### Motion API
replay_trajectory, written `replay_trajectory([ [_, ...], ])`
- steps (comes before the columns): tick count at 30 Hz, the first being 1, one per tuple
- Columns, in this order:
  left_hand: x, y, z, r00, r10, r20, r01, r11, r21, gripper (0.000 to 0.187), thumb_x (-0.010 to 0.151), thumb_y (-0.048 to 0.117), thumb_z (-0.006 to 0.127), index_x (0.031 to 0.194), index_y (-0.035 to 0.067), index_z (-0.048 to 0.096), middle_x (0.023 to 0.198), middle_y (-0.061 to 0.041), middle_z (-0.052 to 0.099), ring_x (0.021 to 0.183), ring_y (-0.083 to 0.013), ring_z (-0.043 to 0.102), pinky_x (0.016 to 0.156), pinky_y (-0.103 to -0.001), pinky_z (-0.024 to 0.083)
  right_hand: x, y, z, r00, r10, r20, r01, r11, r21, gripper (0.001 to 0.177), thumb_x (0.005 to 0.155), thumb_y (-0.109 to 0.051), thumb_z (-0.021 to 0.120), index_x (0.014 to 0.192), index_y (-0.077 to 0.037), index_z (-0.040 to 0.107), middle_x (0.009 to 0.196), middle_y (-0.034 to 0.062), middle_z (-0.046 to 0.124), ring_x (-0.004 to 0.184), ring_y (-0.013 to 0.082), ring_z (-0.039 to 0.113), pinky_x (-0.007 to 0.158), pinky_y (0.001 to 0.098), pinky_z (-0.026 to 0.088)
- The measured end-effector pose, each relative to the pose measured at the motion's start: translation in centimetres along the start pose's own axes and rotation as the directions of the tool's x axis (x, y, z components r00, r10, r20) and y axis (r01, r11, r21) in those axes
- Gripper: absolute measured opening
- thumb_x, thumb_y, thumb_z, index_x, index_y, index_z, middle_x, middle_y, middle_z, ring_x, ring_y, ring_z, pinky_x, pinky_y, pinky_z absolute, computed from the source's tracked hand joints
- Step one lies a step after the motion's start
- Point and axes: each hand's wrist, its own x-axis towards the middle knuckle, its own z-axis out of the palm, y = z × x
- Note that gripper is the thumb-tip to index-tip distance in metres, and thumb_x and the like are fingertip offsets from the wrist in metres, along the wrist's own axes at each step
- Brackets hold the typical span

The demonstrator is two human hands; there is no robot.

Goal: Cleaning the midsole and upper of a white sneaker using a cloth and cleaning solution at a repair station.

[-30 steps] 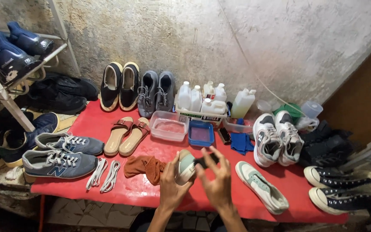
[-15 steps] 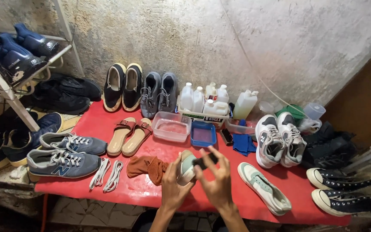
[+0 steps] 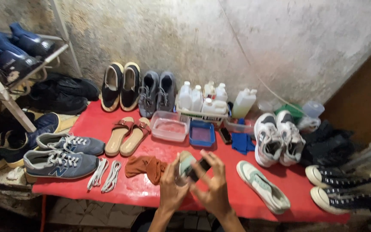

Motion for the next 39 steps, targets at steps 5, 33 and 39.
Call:
replay_trajectory([
  [5,0.3,1.3,-0.5,0.996,-0.084,0.024,0.084,0.996,-0.012,0.079,0.081,0.041,0.076,0.148,0.008,0.048,0.134,-0.017,0.065,0.119,-0.0296,0.068,0.093,-0.039,0.058,-0.2,0.3,0.9,0.975,0.218,-0.04,-0.218,0.976,-0.013,0.05,0.09,-0.036,0.074,0.137,-0.021,0.064,0.146,0.016,0.056,0.131,0.0361,0.054,0.106,0.0564,0.047],
  [33,0.4,2.5,0.0,0.995,-0.067,-0.069,0.07,0.997,0.035,0.085,0.067,0.029,0.094,0.141,0.003,0.061,0.092,-0.015,0.069,0.083,-0.0365,0.073,0.068,-0.046,0.059,0.9,-0.5,-0.5,0.816,0.573,0.077,-0.558,0.747,0.361,0.05,0.096,-0.036,0.065,0.139,-0.011,0.066,0.135,0.0186,0.064,0.129,0.0354,0.061,0.109,0.0476,0.045],
  [39,0.4,2.2,0.0,0.995,-0.072,-0.076,0.075,0.996,0.04,0.087,0.069,0.033,0.093,0.144,0.005,0.058,0.096,-0.016,0.07,0.086,-0.0374,0.073,0.071,-0.046,0.06,-0.7,1.6,0.3,0.775,0.629,0.061,-0.619,0.735,0.277,0.049,0.098,-0.038,0.065,0.137,-0.01,0.067,0.132,0.0207,0.064,0.125,0.0398,0.062,0.108,0.0495,0.046],
])
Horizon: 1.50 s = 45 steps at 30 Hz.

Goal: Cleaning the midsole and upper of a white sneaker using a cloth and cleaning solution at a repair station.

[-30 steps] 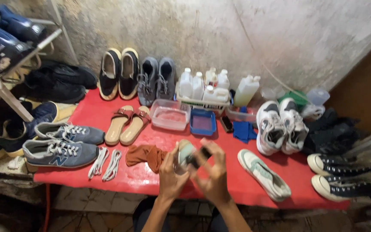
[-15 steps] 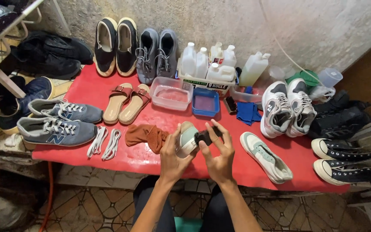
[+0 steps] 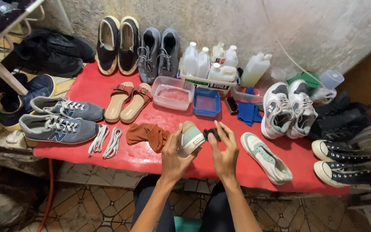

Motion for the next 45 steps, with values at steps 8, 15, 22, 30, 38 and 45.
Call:
replay_trajectory([
  [8,0.1,-0.4,0.3,1.0,0.007,0.005,-0.007,1.0,-0.011,0.087,0.068,0.03,0.093,0.144,0.005,0.058,0.096,-0.016,0.07,0.086,-0.0374,0.072,0.071,-0.047,0.059,0.1,-0.7,-0.2,0.984,-0.176,0.017,0.177,0.98,-0.094,0.049,0.097,-0.037,0.066,0.141,-0.015,0.065,0.136,0.0161,0.062,0.126,0.0393,0.06,0.108,0.0514,0.045],
  [15,0.4,0.3,-0.4,1.0,0.005,0.018,-0.005,1.0,0.002,0.086,0.069,0.026,0.09,0.145,0.005,0.057,0.091,-0.016,0.066,0.082,-0.0366,0.07,0.07,-0.046,0.057,1.5,1.0,-0.1,0.835,-0.545,0.072,0.544,0.801,-0.248,0.047,0.092,-0.028,0.073,0.138,-0.016,0.067,0.141,0.0175,0.056,0.13,0.0443,0.053,0.106,0.0585,0.043],
  [22,-0.3,-1.6,0.8,0.998,0.031,0.061,-0.029,0.999,-0.031,0.071,0.078,0.01,0.071,0.147,0.004,0.055,0.097,-0.015,0.066,0.087,-0.0385,0.069,0.074,-0.045,0.056,0.2,-1.0,0.3,0.655,-0.725,0.213,0.747,0.578,-0.327,0.052,0.077,-0.033,0.084,0.127,-0.025,0.074,0.141,0.0157,0.059,0.132,0.0458,0.051,0.11,0.0573,0.042],
  [30,-0.2,-2.4,1.4,0.995,0.063,0.077,-0.063,0.998,-0.007,0.08,0.074,0.011,0.067,0.152,0.007,0.05,0.105,-0.016,0.066,0.096,-0.0392,0.067,0.081,-0.047,0.054,0.6,-0.1,0.3,0.603,-0.761,0.24,0.788,0.521,-0.328,0.056,0.068,-0.03,0.089,0.123,-0.025,0.076,0.142,0.0157,0.061,0.132,0.0478,0.051,0.106,0.0585,0.046],
  [38,-0.3,-2.4,1.4,0.989,0.034,0.145,-0.037,0.999,0.019,0.086,0.07,0.01,0.064,0.154,0.01,0.048,0.11,-0.014,0.066,0.101,-0.0396,0.066,0.08,-0.049,0.056,1.2,-0.2,0.2,0.594,-0.773,0.224,0.796,0.526,-0.299,0.055,0.065,-0.022,0.089,0.119,-0.022,0.078,0.136,0.0173,0.063,0.131,0.05,0.051,0.109,0.0599,0.045],
  [45,0.4,-0.4,0.5,0.981,0.005,0.192,0.001,0.999,-0.032,0.069,0.089,0.021,0.049,0.155,0.012,0.034,0.137,-0.023,0.064,0.105,-0.0393,0.072,0.064,-0.049,0.059,0.8,-0.4,0.3,0.47,-0.83,0.301,0.88,0.413,-0.235,0.058,0.083,-0.03,0.09,0.132,-0.018,0.063,0.14,0.0154,0.058,0.135,0.0408,0.046,0.113,0.0589,0.051],
])
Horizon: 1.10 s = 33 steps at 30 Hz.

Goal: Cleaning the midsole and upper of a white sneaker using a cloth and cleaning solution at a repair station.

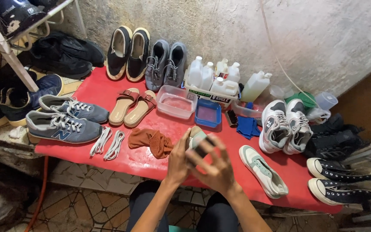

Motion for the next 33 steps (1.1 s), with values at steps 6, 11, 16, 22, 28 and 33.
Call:
replay_trajectory([
  [6,-0.3,-1.1,1.2,0.999,-0.002,-0.034,0.002,1.0,-0.009,0.067,0.082,0.021,0.082,0.135,0.017,0.042,0.111,-0.011,0.071,0.081,-0.0272,0.074,0.057,-0.037,0.061,-0.6,1.3,-0.9,0.968,0.25,-0.028,-0.252,0.962,-0.108,0.056,0.082,-0.024,0.085,0.134,-0.016,0.066,0.148,0.0193,0.053,0.14,0.0459,0.041,0.115,0.064,0.044],
  [11,-0.4,-1.7,1.4,1.0,-0.02,0.016,0.02,1.0,-0.023,0.056,0.089,0.029,0.062,0.14,0.017,0.044,0.11,-0.014,0.073,0.081,-0.0302,0.072,0.057,-0.042,0.052,0.2,0.6,-1.0,0.999,-0.014,-0.032,0.013,1.0,-0.024,0.054,0.08,-0.027,0.094,0.123,-0.012,0.067,0.134,0.0165,0.057,0.132,0.0424,0.047,0.11,0.0608,0.052],
  [16,-1.0,-1.1,0.9,1.0,0.017,-0.002,-0.017,1.0,0.019,0.069,0.082,0.032,0.077,0.14,0.018,0.043,0.117,-0.012,0.068,0.083,-0.0269,0.069,0.059,-0.038,0.054,-0.8,0.8,-1.2,0.969,0.242,-0.053,-0.246,0.965,-0.092,0.05,0.087,-0.023,0.084,0.133,-0.017,0.066,0.148,0.017,0.053,0.138,0.0459,0.043,0.111,0.0635,0.049],
  [22,-0.6,-1.8,1.2,1.0,-0.009,0.009,0.008,1.0,0.025,0.071,0.081,0.043,0.073,0.142,0.018,0.046,0.122,-0.013,0.07,0.099,-0.0328,0.071,0.068,-0.044,0.055,-1.6,1.5,-0.6,0.993,0.113,-0.023,-0.113,0.994,0.01,0.056,0.084,-0.031,0.088,0.131,-0.011,0.065,0.145,0.0196,0.053,0.14,0.0454,0.042,0.116,0.0626,0.045],
  [28,-0.7,-1.0,0.5,1.0,-0.012,0.029,0.012,1.0,0.015,0.049,0.093,0.023,0.054,0.14,0.016,0.045,0.115,-0.017,0.069,0.084,-0.0317,0.069,0.053,-0.042,0.049,-1.8,0.9,0.0,0.999,-0.035,-0.013,0.034,0.996,-0.081,0.057,0.084,-0.031,0.093,0.132,-0.019,0.065,0.143,0.0153,0.057,0.135,0.0426,0.047,0.111,0.0564,0.054],
  [33,-0.8,-1.8,1.0,1.0,-0.004,-0.031,0.005,0.999,0.037,0.077,0.073,0.028,0.082,0.142,0.014,0.052,0.115,-0.02,0.066,0.107,-0.048,0.066,0.084,-0.059,0.055,0.3,0.3,-1.1,0.977,0.105,-0.185,-0.125,0.988,-0.095,0.029,0.085,-0.021,0.074,0.113,-0.02,0.078,0.126,0.0154,0.065,0.125,0.0499,0.055,0.107,0.0582,0.049],
])
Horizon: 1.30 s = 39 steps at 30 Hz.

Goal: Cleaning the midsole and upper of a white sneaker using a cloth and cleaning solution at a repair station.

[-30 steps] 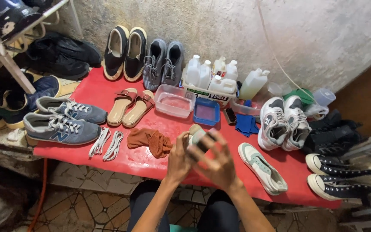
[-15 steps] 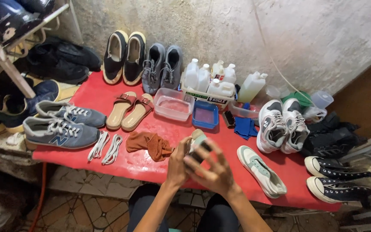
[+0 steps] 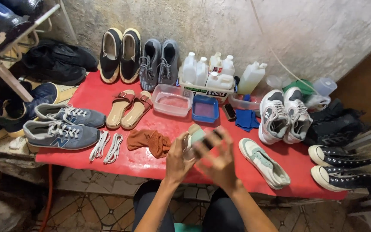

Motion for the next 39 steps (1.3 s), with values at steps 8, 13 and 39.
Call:
replay_trajectory([
  [8,0.4,1.6,-1.7,0.999,0.049,-0.02,-0.048,0.998,0.037,0.071,0.071,0.011,0.066,0.14,0.012,0.052,0.103,-0.019,0.064,0.092,-0.0472,0.069,0.076,-0.055,0.057,1.1,-1.0,0.2,0.996,0.033,-0.078,-0.03,0.999,0.035,0.025,0.083,-0.026,0.081,0.107,-0.019,0.08,0.12,0.0145,0.069,0.116,0.0466,0.061,0.101,0.0559,0.053],
  [13,-0.2,0.6,-1.7,0.997,0.071,0.017,-0.071,0.997,0.039,0.075,0.066,0.012,0.049,0.141,0.008,0.052,0.095,-0.019,0.059,0.085,-0.046,0.066,0.075,-0.052,0.057,-0.5,-0.5,1.5,0.989,-0.092,-0.117,0.102,0.991,0.081,0.023,0.083,-0.031,0.079,0.105,-0.023,0.081,0.109,0.0139,0.073,0.106,0.0405,0.068,0.101,0.0551,0.057],
  [39,-0.5,-0.7,-1.0,0.993,0.097,-0.061,-0.093,0.994,0.056,0.076,0.072,0.029,0.085,0.14,0.009,0.055,0.104,-0.018,0.064,0.09,-0.044,0.069,0.08,-0.052,0.056,-0.8,0.4,1.7,0.976,0.194,-0.096,-0.176,0.97,0.168,0.03,0.089,-0.022,0.078,0.117,-0.012,0.076,0.132,0.0196,0.066,0.124,0.0471,0.059,0.11,0.0589,0.046],
])
